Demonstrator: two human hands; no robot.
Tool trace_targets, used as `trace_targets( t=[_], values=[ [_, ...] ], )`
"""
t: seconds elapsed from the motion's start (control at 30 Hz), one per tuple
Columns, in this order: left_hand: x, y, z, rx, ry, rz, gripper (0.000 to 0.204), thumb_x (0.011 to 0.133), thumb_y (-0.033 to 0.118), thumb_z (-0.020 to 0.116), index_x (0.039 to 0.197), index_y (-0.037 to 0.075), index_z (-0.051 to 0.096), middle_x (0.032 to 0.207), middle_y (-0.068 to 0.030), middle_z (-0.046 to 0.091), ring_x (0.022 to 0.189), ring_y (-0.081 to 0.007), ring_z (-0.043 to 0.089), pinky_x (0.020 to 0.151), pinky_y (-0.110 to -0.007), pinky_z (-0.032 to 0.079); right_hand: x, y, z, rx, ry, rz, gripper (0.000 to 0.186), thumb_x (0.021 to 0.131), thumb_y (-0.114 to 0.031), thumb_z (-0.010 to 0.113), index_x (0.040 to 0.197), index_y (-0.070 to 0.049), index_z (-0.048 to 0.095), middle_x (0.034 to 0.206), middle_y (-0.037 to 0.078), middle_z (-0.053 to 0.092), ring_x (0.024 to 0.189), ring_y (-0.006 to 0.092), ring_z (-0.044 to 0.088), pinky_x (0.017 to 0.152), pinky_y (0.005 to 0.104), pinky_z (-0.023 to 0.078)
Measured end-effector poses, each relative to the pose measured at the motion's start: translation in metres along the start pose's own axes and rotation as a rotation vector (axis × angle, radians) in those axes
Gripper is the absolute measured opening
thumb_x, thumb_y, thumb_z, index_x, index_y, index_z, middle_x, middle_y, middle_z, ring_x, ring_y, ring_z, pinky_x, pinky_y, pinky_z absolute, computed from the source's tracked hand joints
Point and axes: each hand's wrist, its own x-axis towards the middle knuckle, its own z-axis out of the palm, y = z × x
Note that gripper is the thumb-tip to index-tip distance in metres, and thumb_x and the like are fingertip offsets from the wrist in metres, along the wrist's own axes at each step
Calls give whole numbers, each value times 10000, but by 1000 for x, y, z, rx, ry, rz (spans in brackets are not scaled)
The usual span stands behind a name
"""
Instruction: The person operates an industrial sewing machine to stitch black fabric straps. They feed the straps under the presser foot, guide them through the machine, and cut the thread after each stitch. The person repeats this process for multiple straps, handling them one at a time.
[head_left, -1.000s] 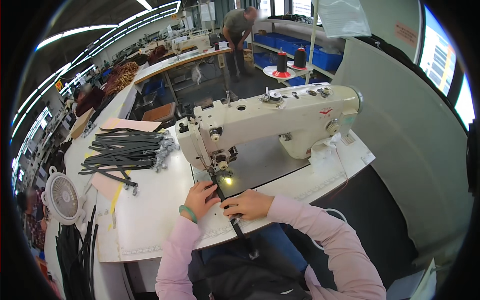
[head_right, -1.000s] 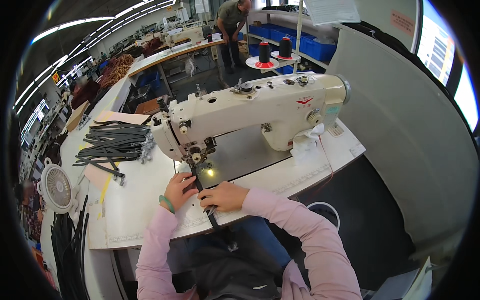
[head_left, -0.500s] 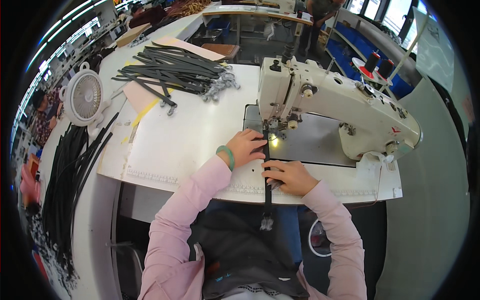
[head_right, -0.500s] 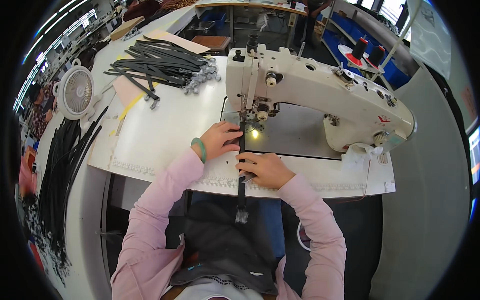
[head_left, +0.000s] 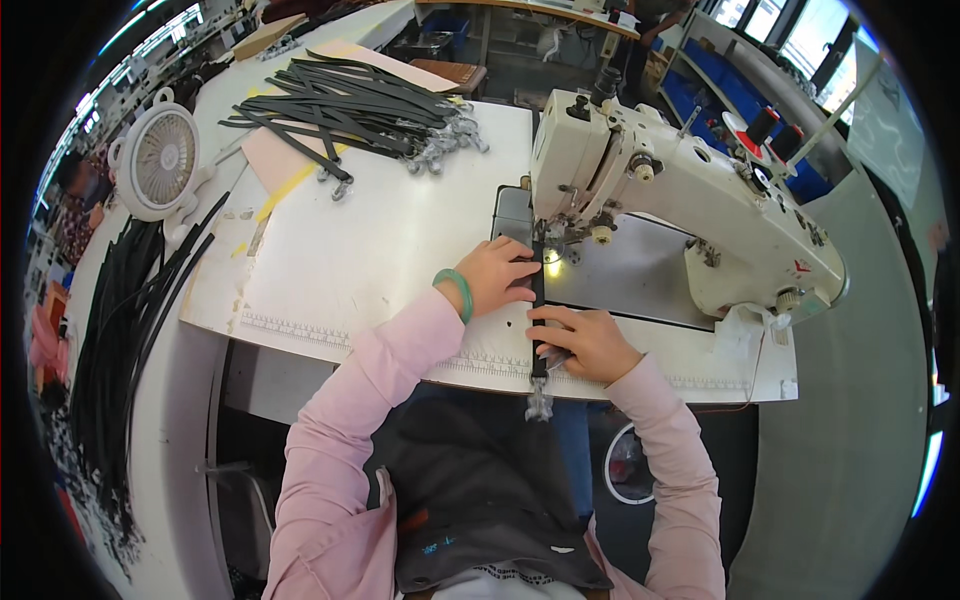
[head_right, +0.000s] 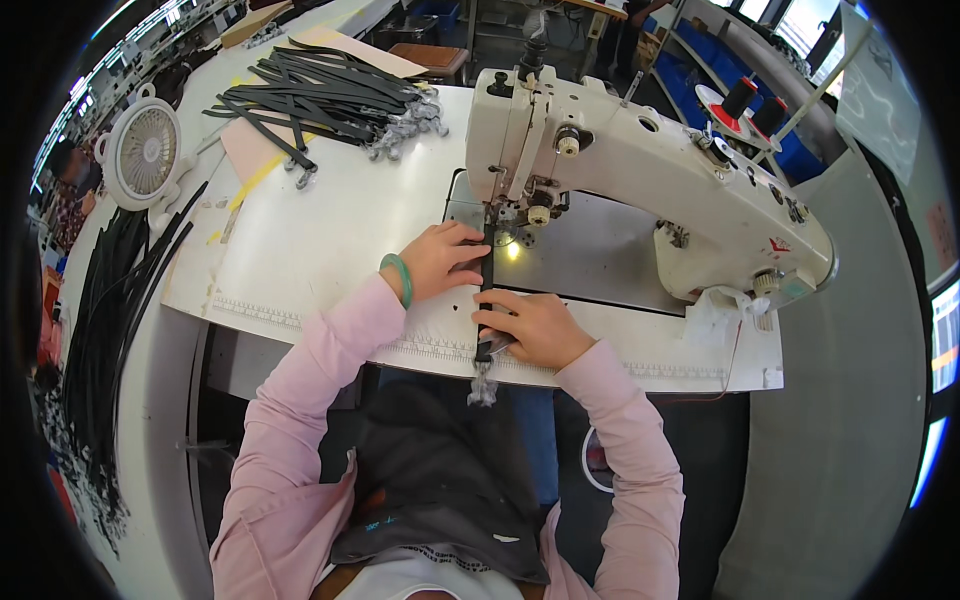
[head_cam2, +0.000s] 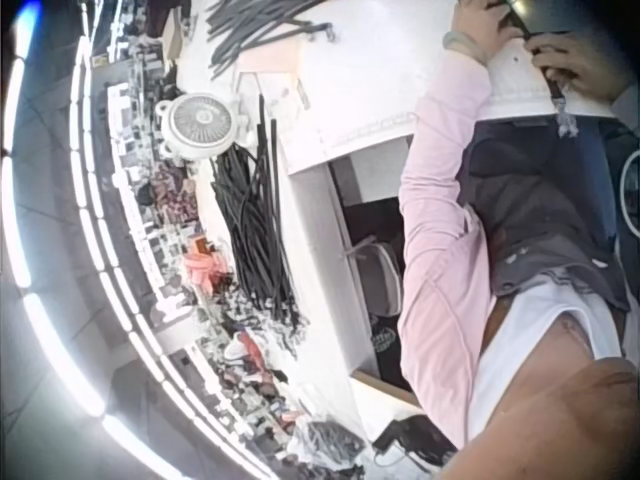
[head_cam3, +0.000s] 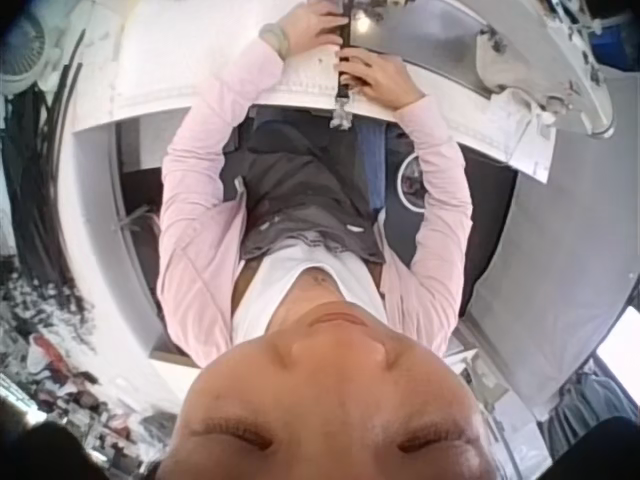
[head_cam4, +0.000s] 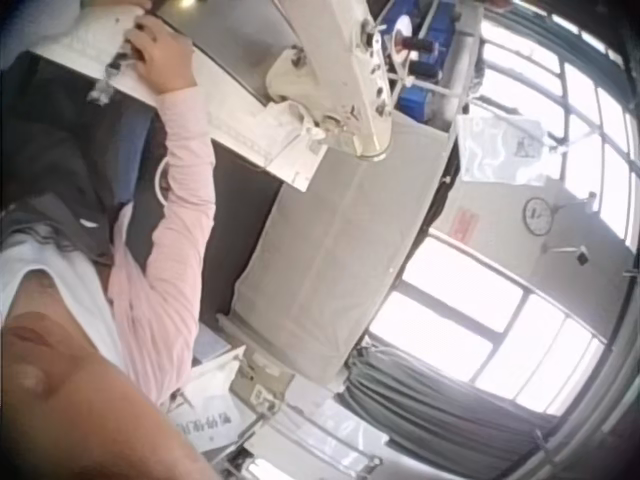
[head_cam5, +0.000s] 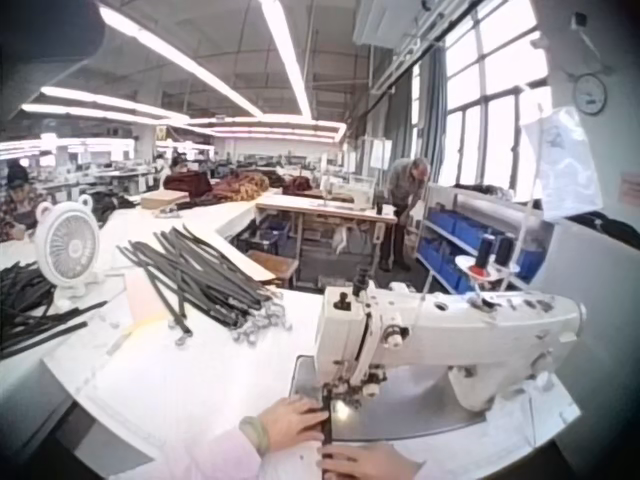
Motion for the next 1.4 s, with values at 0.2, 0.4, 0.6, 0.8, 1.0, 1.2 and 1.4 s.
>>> trace_targets(
  t=[0.2,0.4,0.6,0.8,1.0,1.2,1.4],
  values=[
    [0,1,-2,-13,-23,-3,417,704,257,692,1059,56,606,1107,-103,537,1018,-275,488,879,-367,393,-4,5,3,8,34,-54,204,739,-190,651,929,-142,593,1010,2,596,651,203,600,546,308,472],
    [-1,0,0,7,-1,2,395,698,311,681,1007,69,635,1076,-91,557,1022,-248,493,863,-352,412,-18,-14,0,119,58,-43,267,697,-103,653,959,-116,600,1000,7,612,608,204,602,504,302,471],
    [0,1,-2,-27,12,28,394,675,232,706,1009,39,625,1068,-112,557,990,-281,507,850,-365,418,-15,-6,2,67,77,23,406,603,-21,639,996,-112,601,1026,4,609,657,204,612,544,297,487],
    [2,0,2,-18,51,33,303,699,184,681,964,41,643,1001,-97,587,949,-258,529,817,-347,439,-6,13,-3,86,36,49,451,587,-8,634,1022,-126,603,1060,2,599,706,206,614,574,302,492],
    [2,2,4,-37,90,16,218,707,88,641,921,54,659,937,-81,604,888,-243,547,776,-329,465,0,28,-1,56,24,75,456,590,-16,626,1030,-129,594,1057,6,595,722,233,610,584,321,495],
    [2,5,0,-10,93,24,234,678,40,611,906,73,659,907,-50,608,871,-225,549,765,-331,462,7,41,1,5,54,98,453,589,-21,624,1028,-126,589,1048,13,596,714,240,610,596,327,500],
    [11,8,4,153,153,-29,192,684,115,616,868,68,642,844,-47,613,850,-223,550,728,-340,455,8,34,-1,-98,131,213,397,626,-18,631,1013,-94,586,1025,30,602,689,211,623,565,314,497]
  ],
)
